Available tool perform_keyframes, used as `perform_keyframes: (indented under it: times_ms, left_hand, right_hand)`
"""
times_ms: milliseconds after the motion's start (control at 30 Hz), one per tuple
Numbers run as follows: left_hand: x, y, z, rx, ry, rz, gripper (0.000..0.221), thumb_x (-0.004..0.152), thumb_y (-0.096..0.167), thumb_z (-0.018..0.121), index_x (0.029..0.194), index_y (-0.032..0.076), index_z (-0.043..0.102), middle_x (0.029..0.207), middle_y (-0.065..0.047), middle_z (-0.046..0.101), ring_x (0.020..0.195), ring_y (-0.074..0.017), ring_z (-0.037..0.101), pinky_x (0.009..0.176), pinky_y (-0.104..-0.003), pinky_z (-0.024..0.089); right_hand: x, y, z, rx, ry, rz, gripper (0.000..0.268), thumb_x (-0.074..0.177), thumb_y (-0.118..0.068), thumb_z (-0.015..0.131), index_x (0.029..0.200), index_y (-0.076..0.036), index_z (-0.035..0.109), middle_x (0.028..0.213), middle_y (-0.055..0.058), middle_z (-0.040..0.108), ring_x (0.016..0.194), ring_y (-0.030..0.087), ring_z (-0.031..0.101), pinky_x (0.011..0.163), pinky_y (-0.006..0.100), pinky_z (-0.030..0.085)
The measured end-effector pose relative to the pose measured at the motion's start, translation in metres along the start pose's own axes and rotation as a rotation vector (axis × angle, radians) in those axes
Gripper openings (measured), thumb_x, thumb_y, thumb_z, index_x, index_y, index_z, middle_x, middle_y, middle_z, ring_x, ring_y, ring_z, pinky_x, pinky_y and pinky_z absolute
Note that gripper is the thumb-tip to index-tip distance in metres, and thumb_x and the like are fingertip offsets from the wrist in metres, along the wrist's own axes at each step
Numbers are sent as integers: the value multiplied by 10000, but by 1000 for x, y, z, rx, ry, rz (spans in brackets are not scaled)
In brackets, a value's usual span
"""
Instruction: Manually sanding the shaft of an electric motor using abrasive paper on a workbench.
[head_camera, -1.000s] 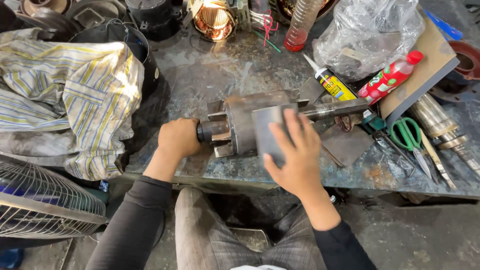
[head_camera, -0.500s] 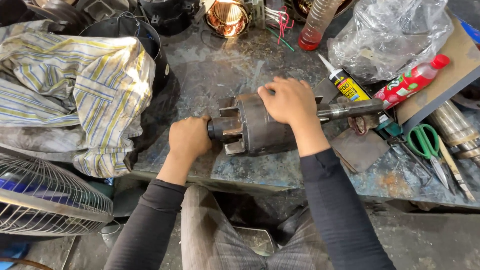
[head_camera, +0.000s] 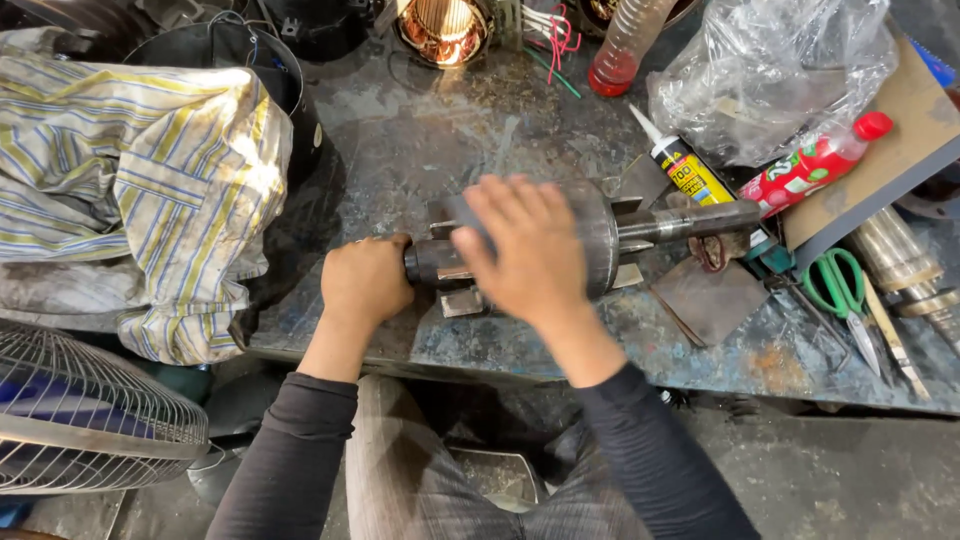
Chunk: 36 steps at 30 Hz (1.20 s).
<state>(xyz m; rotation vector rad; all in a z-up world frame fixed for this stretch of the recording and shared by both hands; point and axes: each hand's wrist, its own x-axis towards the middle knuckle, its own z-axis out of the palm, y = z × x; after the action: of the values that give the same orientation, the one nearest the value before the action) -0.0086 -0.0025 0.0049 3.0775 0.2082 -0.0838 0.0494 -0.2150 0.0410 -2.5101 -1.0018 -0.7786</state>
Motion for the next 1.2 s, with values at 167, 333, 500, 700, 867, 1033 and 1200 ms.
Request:
perform_keyframes:
  times_ms: [167, 333, 500, 700, 867, 1033, 1200]
  left_hand:
    - [1, -2, 24, 50, 87, -10, 425, 844, 285, 619, 1237, 262, 778, 870, -73, 796, 875, -357, 793, 762, -474, 611]
    - [-6, -3, 23, 110, 238, 42, 361, 959, 256, 550, 1239, 297, 774, 825, -26, 775, 838, -308, 785, 733, -429, 606]
    - [-14, -1, 13, 106, 221, 41, 345, 957, 236, 562, 1214, 291, 786, 832, -27, 791, 836, -300, 790, 734, -426, 612]
    - [-10, 0, 30, 108, 220, 17, 362, 915, 249, 581, 1204, 298, 793, 823, -14, 784, 818, -298, 781, 730, -431, 595]
    - [-12, -6, 32, 140, 275, 42, 357, 966, 245, 555, 1227, 303, 792, 832, -23, 789, 815, -295, 781, 730, -431, 602]
    - [-12, -1, 30, 101, 212, 11, 394, 898, 229, 562, 1221, 282, 782, 846, -31, 792, 828, -312, 777, 744, -443, 591]
    - [-1, -6, 47, 126, 264, 23, 381, 936, 210, 526, 1212, 279, 779, 844, -27, 787, 835, -308, 780, 731, -435, 587]
  right_hand:
    - [-29, 66, -10, -71, 70, 119, 503, 1160, -466, 488, 1365, -92, 755, 1365, 149, 730, 1298, 409, 635, 1136, 566, 366]
    - [-11, -58, 3, -25, 159, 94, 523, 1014, -425, 519, 1335, -68, 728, 1397, 198, 689, 1325, 485, 586, 1128, 642, 358]
    - [-37, -28, -7, 46, 101, 35, 642, 1089, -524, 397, 1481, -72, 630, 1555, 172, 573, 1467, 443, 459, 1231, 583, 248]
    - [-75, 24, 15, -98, 230, 252, 593, 1153, -419, 393, 1610, -60, 508, 1676, 164, 439, 1556, 463, 291, 1239, 626, 144]
    - [-65, -53, 18, 56, 150, 119, 631, 1118, -451, 446, 1638, -92, 455, 1743, 113, 353, 1627, 428, 221, 1303, 590, 67]
    - [-82, 57, -4, -65, 177, 207, 566, 1153, -450, 408, 1597, -130, 554, 1658, 98, 483, 1558, 381, 340, 1261, 550, 151]
    - [-55, -27, 15, -71, 222, 242, 604, 1122, -449, 354, 1553, -77, 554, 1634, 165, 481, 1540, 452, 333, 1237, 616, 143]
